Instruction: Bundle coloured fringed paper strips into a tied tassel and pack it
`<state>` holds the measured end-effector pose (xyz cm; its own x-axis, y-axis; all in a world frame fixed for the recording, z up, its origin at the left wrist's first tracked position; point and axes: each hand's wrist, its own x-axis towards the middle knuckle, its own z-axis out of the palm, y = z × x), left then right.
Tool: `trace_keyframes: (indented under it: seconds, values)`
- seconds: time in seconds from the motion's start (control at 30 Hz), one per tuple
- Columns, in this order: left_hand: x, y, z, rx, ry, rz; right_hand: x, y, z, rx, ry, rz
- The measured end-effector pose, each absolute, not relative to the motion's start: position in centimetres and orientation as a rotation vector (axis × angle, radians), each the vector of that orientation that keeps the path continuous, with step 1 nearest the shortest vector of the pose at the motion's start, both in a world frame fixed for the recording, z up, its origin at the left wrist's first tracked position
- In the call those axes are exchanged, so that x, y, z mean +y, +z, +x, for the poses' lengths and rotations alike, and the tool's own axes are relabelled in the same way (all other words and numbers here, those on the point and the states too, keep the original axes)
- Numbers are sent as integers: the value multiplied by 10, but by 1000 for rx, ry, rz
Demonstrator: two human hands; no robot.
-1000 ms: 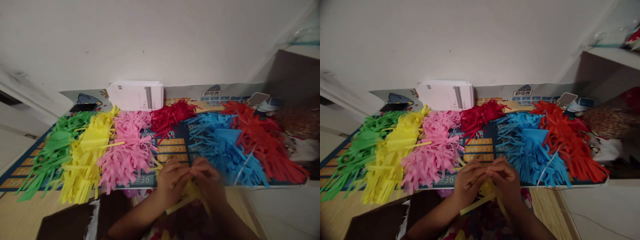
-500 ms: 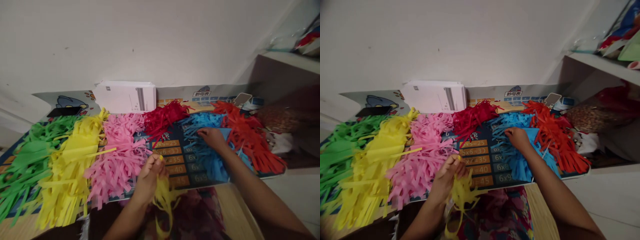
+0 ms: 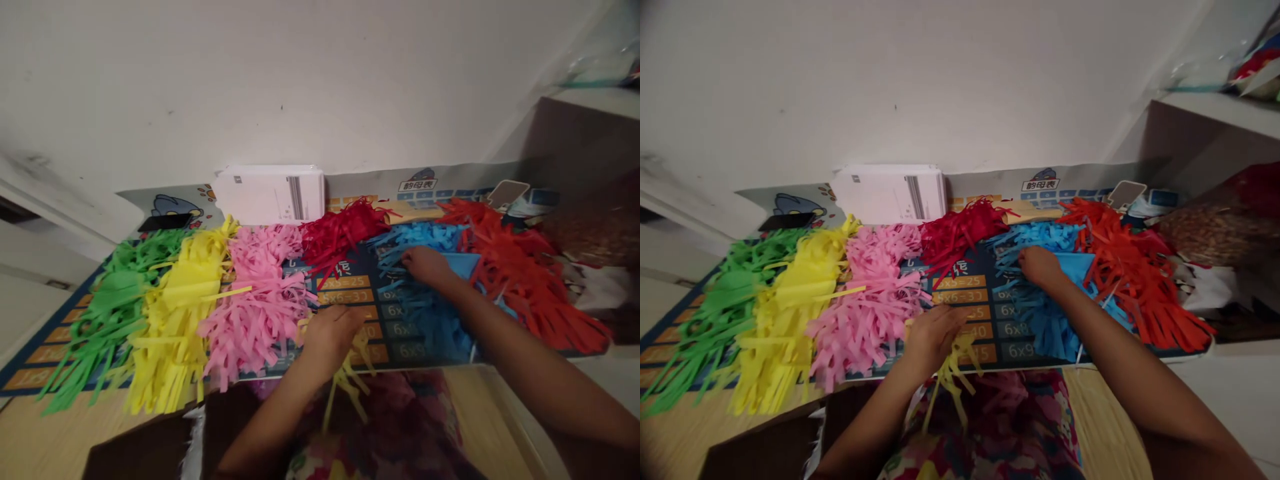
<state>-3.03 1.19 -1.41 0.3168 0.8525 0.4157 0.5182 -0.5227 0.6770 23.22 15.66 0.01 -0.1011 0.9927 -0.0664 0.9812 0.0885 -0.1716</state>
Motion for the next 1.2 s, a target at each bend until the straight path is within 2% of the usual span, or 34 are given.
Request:
trace_keyframes:
  seconds: [0.13, 0.3, 0.37, 0.6, 0.93, 1.2]
  values:
    - [8, -12, -24, 1227, 1076, 1885, 118, 19, 231, -2142, 237, -1859]
    - [7, -10, -6, 1258, 1135, 1675, 42, 4, 200, -1698, 984, -1233]
    - [8, -10, -1, 1289, 1150, 1755, 21, -6, 186, -1510, 1110, -1187]
    - [9, -6, 3, 1230, 1107, 1975, 4, -19, 178, -1203, 1111, -1285]
    - [2, -8, 11, 1264, 1042, 1960, -5, -35, 177, -1420, 745, -1229]
    - [0, -2, 0, 1131, 928, 1996, -8, -24, 177, -1402, 889, -1300]
